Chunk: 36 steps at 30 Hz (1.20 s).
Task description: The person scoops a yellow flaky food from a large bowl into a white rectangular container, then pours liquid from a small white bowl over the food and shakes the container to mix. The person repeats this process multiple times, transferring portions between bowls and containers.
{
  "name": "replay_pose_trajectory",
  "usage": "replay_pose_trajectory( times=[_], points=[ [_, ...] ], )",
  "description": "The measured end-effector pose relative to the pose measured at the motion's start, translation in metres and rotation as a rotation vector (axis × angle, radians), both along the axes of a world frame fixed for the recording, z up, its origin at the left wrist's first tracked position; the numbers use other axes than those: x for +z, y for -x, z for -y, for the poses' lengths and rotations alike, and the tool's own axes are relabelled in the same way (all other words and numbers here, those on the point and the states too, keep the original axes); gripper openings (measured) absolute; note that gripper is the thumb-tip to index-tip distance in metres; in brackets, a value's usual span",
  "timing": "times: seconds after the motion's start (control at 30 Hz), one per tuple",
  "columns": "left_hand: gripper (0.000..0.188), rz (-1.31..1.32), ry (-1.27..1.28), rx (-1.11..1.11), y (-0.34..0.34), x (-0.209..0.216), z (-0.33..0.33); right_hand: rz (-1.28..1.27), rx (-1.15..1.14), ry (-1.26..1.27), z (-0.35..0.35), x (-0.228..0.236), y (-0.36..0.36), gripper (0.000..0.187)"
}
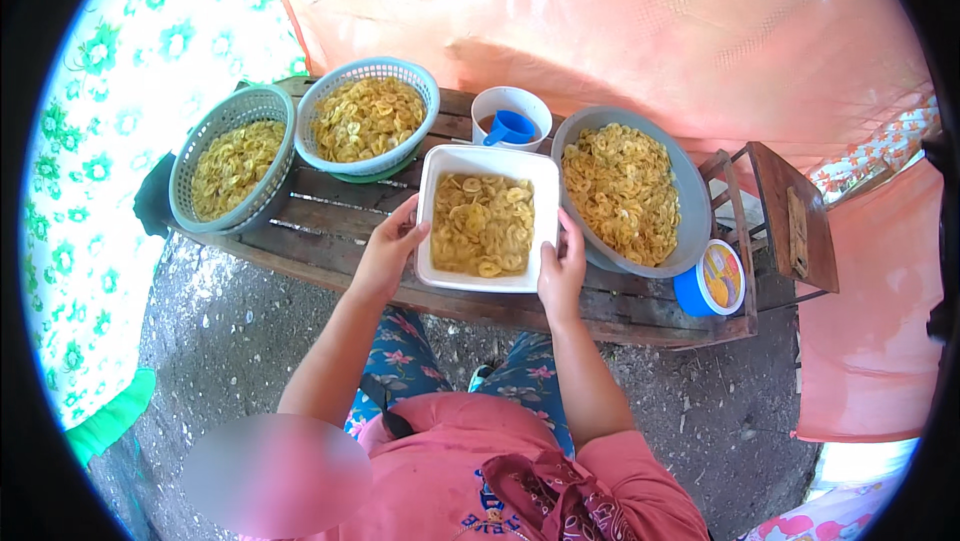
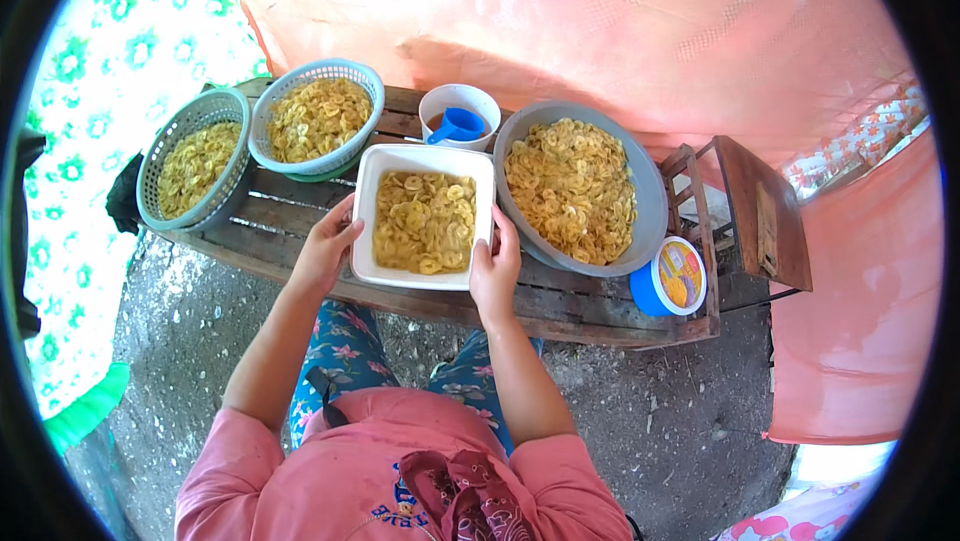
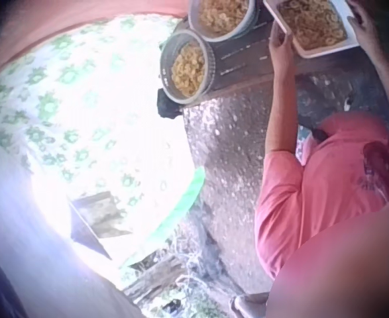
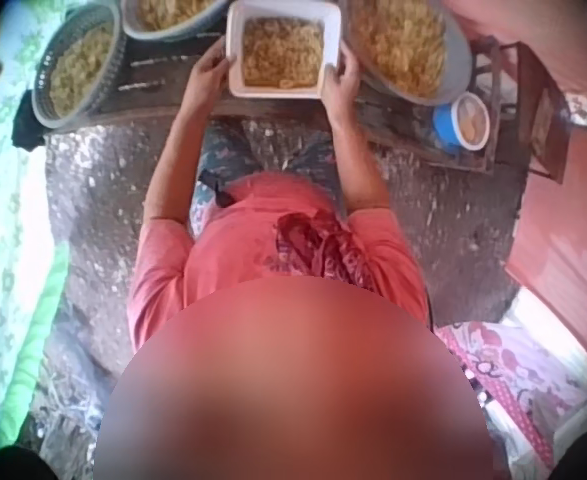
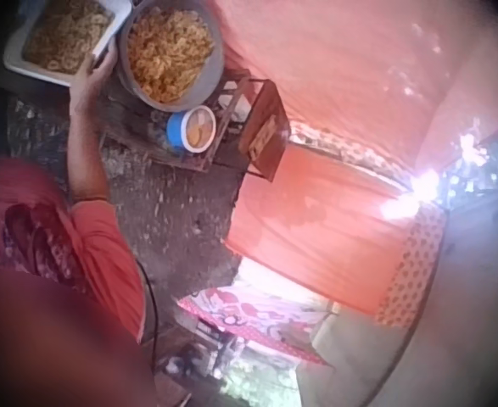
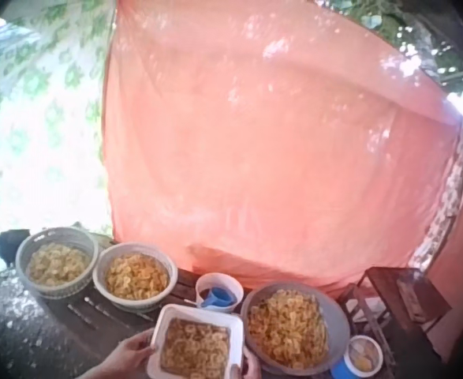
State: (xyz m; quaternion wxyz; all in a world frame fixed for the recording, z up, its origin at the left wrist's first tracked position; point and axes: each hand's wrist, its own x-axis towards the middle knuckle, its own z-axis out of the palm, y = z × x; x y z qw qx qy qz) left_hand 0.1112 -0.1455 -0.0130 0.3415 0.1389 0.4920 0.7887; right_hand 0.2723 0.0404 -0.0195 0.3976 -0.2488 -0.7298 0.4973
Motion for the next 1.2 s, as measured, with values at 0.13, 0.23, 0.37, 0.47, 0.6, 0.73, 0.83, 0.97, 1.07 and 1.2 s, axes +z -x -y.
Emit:
replay_pose_trajectory(
  times=[0.13, 0.23, 0.37, 0.47, 0.6, 0.73, 0.83, 0.97, 1.07, 1.2],
  points=[
    [0.053, -0.027, 0.023, -0.025, 0.0, 0.005, 0.002, 0.084, -0.01, -0.087, -0.001, 0.002, 0.001, 0.05],
    [0.053, 0.015, 0.053, -0.027, -0.001, 0.007, 0.003, 0.189, 0.026, 0.082, -0.001, 0.003, 0.002, 0.05],
    [0.053, -0.078, -0.008, 0.031, -0.003, 0.006, 0.002, -0.079, -0.012, -0.137, 0.0, 0.004, 0.002, 0.053],
    [0.055, -0.006, 0.026, -0.036, 0.0, 0.005, -0.003, 0.182, 0.01, 0.143, -0.003, 0.004, 0.002, 0.049],
    [0.048, -0.1, -0.062, 0.035, -0.001, 0.001, -0.006, -0.191, 0.001, -0.172, -0.004, 0.006, 0.001, 0.05],
    [0.054, 0.053, 0.017, -0.029, 0.003, -0.004, -0.007, 0.214, 0.003, 0.229, -0.003, 0.007, 0.001, 0.046],
    [0.054, 0.036, 0.012, -0.007, 0.004, -0.004, -0.004, -0.203, 0.021, -0.176, -0.002, 0.005, 0.003, 0.046],
    [0.053, 0.019, -0.002, -0.059, 0.005, -0.002, -0.002, 0.253, 0.022, 0.12, -0.007, 0.001, 0.005, 0.053],
    [0.052, 0.023, 0.025, -0.009, 0.003, -0.001, -0.001, -0.02, 0.0, -0.076, -0.007, -0.001, 0.006, 0.051],
    [0.053, 0.071, 0.006, -0.026, 0.002, -0.004, 0.001, 0.089, 0.019, 0.037, -0.006, -0.002, 0.006, 0.047]
  ],
)
